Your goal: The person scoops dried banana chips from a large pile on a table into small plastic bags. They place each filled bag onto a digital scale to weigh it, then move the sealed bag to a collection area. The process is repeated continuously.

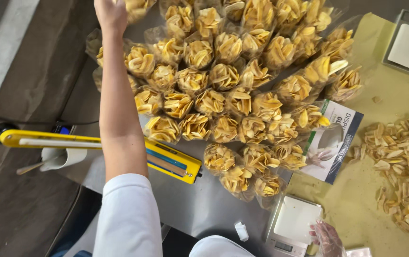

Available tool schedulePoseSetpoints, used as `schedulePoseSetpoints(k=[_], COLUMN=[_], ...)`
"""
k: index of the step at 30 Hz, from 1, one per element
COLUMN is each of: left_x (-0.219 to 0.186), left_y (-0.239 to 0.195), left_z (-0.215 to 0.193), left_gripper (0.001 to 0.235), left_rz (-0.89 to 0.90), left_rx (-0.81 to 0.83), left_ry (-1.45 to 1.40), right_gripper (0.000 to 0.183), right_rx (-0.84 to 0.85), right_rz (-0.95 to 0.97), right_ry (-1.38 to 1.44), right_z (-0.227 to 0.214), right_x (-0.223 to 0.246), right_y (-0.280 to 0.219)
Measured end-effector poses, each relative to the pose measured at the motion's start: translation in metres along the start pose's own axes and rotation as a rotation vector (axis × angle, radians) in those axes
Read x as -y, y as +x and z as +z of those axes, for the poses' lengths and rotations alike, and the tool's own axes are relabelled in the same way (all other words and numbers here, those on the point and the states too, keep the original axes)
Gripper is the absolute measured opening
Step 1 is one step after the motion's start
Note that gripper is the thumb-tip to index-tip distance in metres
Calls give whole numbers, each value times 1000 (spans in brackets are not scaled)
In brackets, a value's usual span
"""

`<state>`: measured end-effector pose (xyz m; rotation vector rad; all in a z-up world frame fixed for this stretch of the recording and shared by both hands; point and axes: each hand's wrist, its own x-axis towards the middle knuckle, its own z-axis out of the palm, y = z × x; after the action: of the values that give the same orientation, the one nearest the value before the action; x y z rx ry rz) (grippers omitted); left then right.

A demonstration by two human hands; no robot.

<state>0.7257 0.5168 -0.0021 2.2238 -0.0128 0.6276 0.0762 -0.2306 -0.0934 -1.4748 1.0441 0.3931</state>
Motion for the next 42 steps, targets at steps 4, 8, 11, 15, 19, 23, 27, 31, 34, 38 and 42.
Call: schedulePoseSetpoints(k=[4,8,11,15,19,23,27,31,34,38,42], left_x=[-6,-88,-247,-479,-578,-610,-633,-625,-629,-633,-637], left_y=[-31,-66,-219,-477,-655,-796,-884,-924,-926,-928,-931], left_z=[6,9,48,87,146,237,321,341,331,322,314], left_gripper=[49,47,52,14,31,52,87,59,40,28,29], left_rz=[229,195,232,285,233,267,257,328,349,400,407], left_rx=[-52,-176,63,835,1375,1442,1369,1053,972,878,862], left_ry=[344,180,-167,-693,-266,74,299,431,382,347,336], right_gripper=[39,44,42,39,36,32,31,30,28,26,28], right_rx=[-25,-178,-316,-338,-375,-297,-199,-230,-171,-146,-168], right_rz=[2,-90,-155,-182,-206,-337,-368,-491,-406,-384,-353], right_ry=[-25,-79,-60,-25,38,96,232,106,169,5,-165], right_z=[-14,-37,-52,-92,-147,-233,-328,-386,-412,-431,-432], right_x=[-3,-27,-34,-48,-78,-142,-201,-230,-238,-246,-239], right_y=[-17,-52,-105,-150,-181,-177,-140,-155,-150,-144,-151])
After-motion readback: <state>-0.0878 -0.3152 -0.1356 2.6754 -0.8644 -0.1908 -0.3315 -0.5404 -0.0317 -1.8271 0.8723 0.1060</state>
